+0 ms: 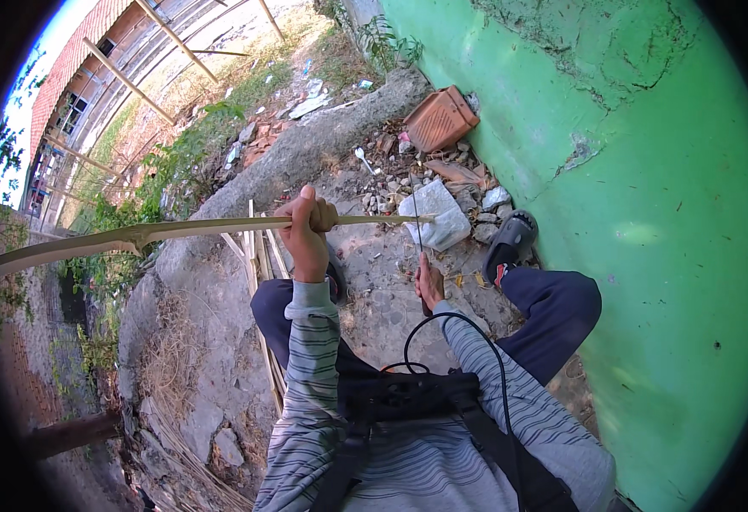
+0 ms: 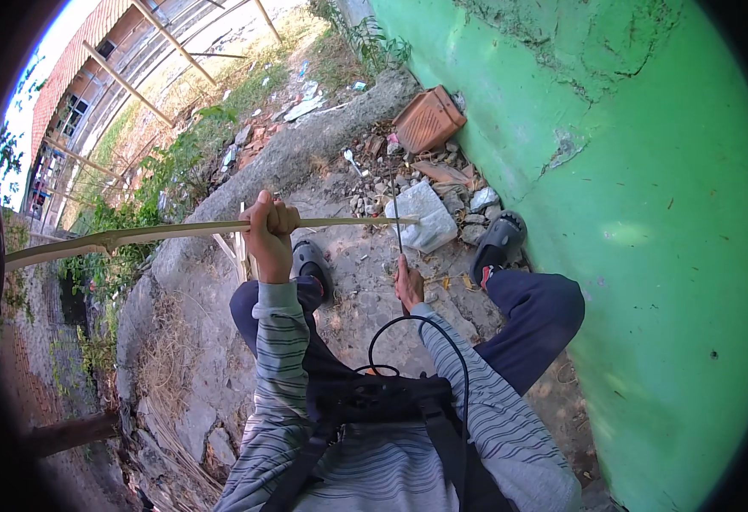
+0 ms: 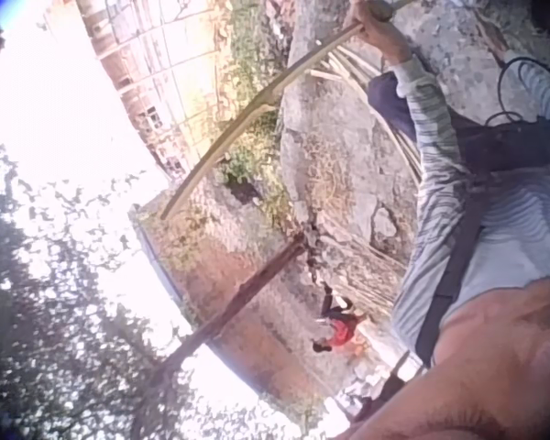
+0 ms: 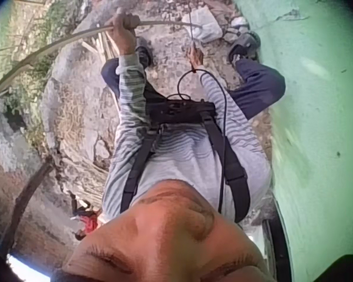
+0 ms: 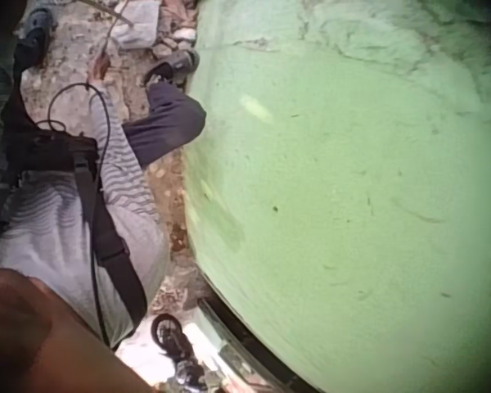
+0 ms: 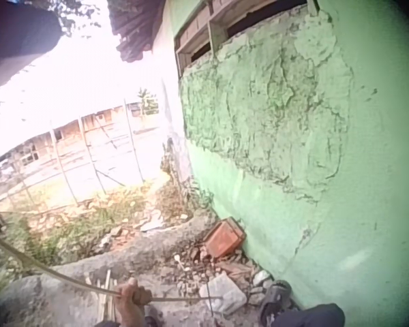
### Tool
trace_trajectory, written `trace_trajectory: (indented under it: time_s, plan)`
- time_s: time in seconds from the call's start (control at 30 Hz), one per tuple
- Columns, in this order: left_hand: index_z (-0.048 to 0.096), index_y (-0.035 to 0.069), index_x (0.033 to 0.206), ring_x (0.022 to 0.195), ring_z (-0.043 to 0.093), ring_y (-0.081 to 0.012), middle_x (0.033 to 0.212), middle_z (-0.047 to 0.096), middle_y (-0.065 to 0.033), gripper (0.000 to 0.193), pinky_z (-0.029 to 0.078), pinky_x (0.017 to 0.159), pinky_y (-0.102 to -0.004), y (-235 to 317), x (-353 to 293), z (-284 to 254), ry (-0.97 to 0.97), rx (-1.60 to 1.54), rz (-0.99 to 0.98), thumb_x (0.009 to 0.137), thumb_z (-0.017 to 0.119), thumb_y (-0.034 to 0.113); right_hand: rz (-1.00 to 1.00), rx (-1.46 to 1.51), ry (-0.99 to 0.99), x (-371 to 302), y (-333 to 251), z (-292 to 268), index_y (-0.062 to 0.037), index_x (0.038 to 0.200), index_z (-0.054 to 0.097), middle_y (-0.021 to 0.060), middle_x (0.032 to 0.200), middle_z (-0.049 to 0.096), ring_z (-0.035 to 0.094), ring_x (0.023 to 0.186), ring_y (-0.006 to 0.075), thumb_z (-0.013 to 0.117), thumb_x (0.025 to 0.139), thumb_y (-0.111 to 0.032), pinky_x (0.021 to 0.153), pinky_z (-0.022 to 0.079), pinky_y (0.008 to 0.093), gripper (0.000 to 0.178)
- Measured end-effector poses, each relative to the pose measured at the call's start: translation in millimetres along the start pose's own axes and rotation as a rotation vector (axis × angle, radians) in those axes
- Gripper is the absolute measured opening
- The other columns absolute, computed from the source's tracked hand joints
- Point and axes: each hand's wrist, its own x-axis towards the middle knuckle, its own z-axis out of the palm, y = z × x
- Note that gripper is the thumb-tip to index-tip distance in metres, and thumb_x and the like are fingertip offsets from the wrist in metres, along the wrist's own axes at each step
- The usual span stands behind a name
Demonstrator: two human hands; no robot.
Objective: The person holds a bamboo strip, picks up a knife from the ground, and repeatedly scrapes the edge of the bamboo strip using the knife.
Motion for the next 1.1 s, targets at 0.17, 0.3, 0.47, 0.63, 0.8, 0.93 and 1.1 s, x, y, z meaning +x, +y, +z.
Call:
trace_trajectory:
  time_s: [0.17, 0.3, 0.47, 0.63, 0.8, 0.93, 1.1]
  plan:
    - [0.028, 0.012, 0.057, 0.044, 0.017, -0.008, 0.053, 0.021, 0.0053, 0.053, 0.016, 0.045, -0.032, -3, 2, 1, -0.017, -0.027, 0.013, 0.103, 0.054, 0.015, -0.025, -0.012, 0.014, 2, 0, -1, -0.0088, 0.071, 0.049, -0.0008, 0.053, 0.044, 0.043, 0.04, 0.01, 0.048, 0.095, -0.072, 0.038, 0.034, 0.0264, 0.067]
    - [0.029, 0.012, 0.057, 0.044, 0.017, -0.008, 0.053, 0.021, 0.0054, 0.053, 0.016, 0.045, -0.0319, -4, 2, 0, -0.019, -0.028, 0.009, 0.104, 0.054, 0.015, 0.004, 0.001, -0.029, -8, -12, 1, -0.009, 0.072, 0.05, -0.0012, 0.054, 0.045, 0.044, 0.041, 0.0098, 0.06, 0.094, -0.058, 0.039, 0.035, 0.0261, 0.054]
    - [0.03, 0.013, 0.06, 0.046, 0.014, -0.009, 0.054, 0.019, 0.0051, 0.049, 0.017, 0.046, -0.0329, -1, -1, -4, -0.028, 0.021, 0.018, 0.104, 0.051, 0.016, 0.093, 0.042, -0.184, -17, -34, 6, -0.0084, 0.075, 0.052, -0.0015, 0.06, 0.049, 0.049, 0.046, 0.0094, 0.074, 0.089, -0.032, 0.043, 0.039, 0.0258, 0.035]
    - [0.03, 0.014, 0.06, 0.046, 0.014, -0.0084, 0.053, 0.02, 0.0054, 0.049, 0.017, 0.045, -0.0319, -4, 2, 1, -0.017, -0.004, 0.006, 0.104, 0.051, 0.017, 0.068, 0.072, -0.241, -1, -9, -1, -0.0047, 0.081, 0.061, 0.0004, 0.062, 0.056, 0.054, 0.048, 0.0109, 0.074, 0.086, -0.019, 0.045, 0.044, 0.0273, 0.02]
    - [0.029, 0.013, 0.058, 0.045, 0.016, -0.0081, 0.053, 0.021, 0.0051, 0.052, 0.017, 0.045, -0.032, -1, -3, -3, 0.007, -0.013, 0.026, 0.104, 0.053, 0.017, 0.017, 0.007, -0.195, 6, 11, -10, -0.0044, 0.082, 0.064, 0.002, 0.06, 0.059, 0.056, 0.048, 0.012, 0.073, 0.087, -0.021, 0.047, 0.046, 0.0285, 0.019]
    - [0.029, 0.014, 0.058, 0.045, 0.015, -0.0083, 0.053, 0.021, 0.0052, 0.051, 0.018, 0.046, -0.032, -2, -4, -2, 0.01, 0.023, 0.017, 0.105, 0.051, 0.016, -0.022, -0.099, -0.162, 14, 21, -24, -0.0047, 0.079, 0.067, 0.0034, 0.059, 0.061, 0.057, 0.047, 0.0126, 0.073, 0.087, -0.026, 0.046, 0.046, 0.0296, 0.024]
    - [0.03, 0.013, 0.058, 0.045, 0.017, -0.0082, 0.053, 0.021, 0.0056, 0.052, 0.017, 0.046, -0.0319, -3, -6, 12, 0.005, 0.011, 0.022, 0.104, 0.054, 0.016, -0.042, -0.18, -0.124, 12, 14, -37, -0.0045, 0.077, 0.067, 0.0034, 0.06, 0.061, 0.058, 0.047, 0.0129, 0.073, 0.086, -0.027, 0.044, 0.044, 0.0306, 0.025]
